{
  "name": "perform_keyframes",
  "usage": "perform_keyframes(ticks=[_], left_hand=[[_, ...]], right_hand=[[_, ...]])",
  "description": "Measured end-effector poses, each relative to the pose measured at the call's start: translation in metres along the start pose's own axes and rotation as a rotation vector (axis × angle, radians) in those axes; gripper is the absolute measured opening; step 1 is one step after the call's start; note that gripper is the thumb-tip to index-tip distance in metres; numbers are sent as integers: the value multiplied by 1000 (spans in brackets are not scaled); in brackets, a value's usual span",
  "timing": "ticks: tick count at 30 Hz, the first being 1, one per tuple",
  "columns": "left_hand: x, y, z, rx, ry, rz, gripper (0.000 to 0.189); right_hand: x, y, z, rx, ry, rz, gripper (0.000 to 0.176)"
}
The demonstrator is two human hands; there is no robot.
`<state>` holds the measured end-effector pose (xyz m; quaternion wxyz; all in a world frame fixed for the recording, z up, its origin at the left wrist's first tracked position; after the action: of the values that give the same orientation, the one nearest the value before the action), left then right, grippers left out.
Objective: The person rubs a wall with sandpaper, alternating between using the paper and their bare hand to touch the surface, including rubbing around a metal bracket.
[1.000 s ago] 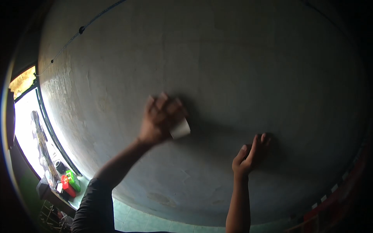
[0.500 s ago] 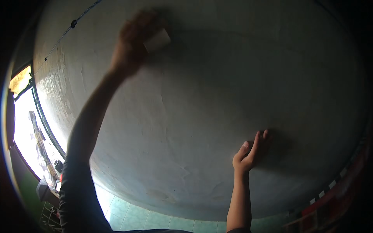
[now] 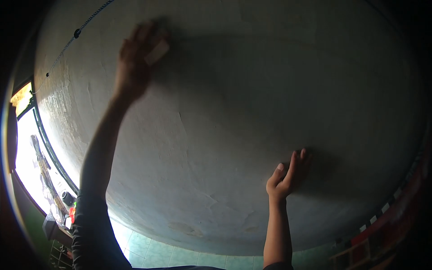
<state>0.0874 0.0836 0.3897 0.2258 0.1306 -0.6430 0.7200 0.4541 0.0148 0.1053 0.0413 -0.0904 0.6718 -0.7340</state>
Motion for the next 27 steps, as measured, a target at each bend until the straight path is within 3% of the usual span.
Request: perform_keyframes(ticks=[1,4,6,8,9,10,11,13,14,16,17,18,20,23,24,25,26,27], left_hand=[[20,-4,1,-73,-95,93,63],[-56,16,10,29,96,-71,55],[-147,66,-9,407,-53,-367,55],[-179,117,-26,155,140,-689,61],[-171,109,-28,151,102,-671,61],[-149,75,-12,384,-13,-527,58],[-109,40,-2,437,53,-323,57],[-5,-3,2,46,251,23,61],[25,-8,-1,-89,-233,100,60],[-2,-3,8,-48,-39,60,61],[-42,10,3,126,-5,-61,64],[-88,33,-3,299,27,-186,66],[-171,104,-21,259,61,-651,72],[-166,93,-25,309,-142,-692,71],[-138,56,-14,410,-264,-554,73],[-100,20,-5,506,-26,-330,67],[-54,-9,-3,308,248,-128,59],[-23,-26,7,54,-146,-96,58]], right_hand=[[1,-1,0,-1,1,3,48],[0,-3,1,-13,1,21,48],[1,-1,1,-13,-3,16,48],[0,-1,1,-6,-3,6,48],[-1,-2,1,-9,1,6,48],[-2,0,1,-10,3,6,48],[-2,0,0,-9,5,3,48],[-1,-2,0,-11,5,5,48],[0,-1,1,-9,3,4,48],[1,1,2,-11,-5,-1,48],[0,-1,1,-18,-10,2,48],[0,-2,0,-17,-6,4,48],[0,-1,1,-16,5,9,48],[-1,1,0,-6,0,5,48],[-1,-1,-1,-14,-1,2,48],[-1,-1,-1,-13,-2,-2,49],[0,0,0,-5,-5,-5,49],[1,1,0,-5,-10,-5,49]])
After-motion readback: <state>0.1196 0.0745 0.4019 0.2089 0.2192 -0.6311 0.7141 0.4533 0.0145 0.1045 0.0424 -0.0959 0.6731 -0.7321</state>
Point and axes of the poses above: each hand's wrist, its own y-axis away from the middle knuckle, its own z-axis out of the back of the hand, x = y × z, the point moved 8 cm from there along -y, towards the middle knuckle, and after that the axes turned 12 degrees about x, right-handed, at the moved point
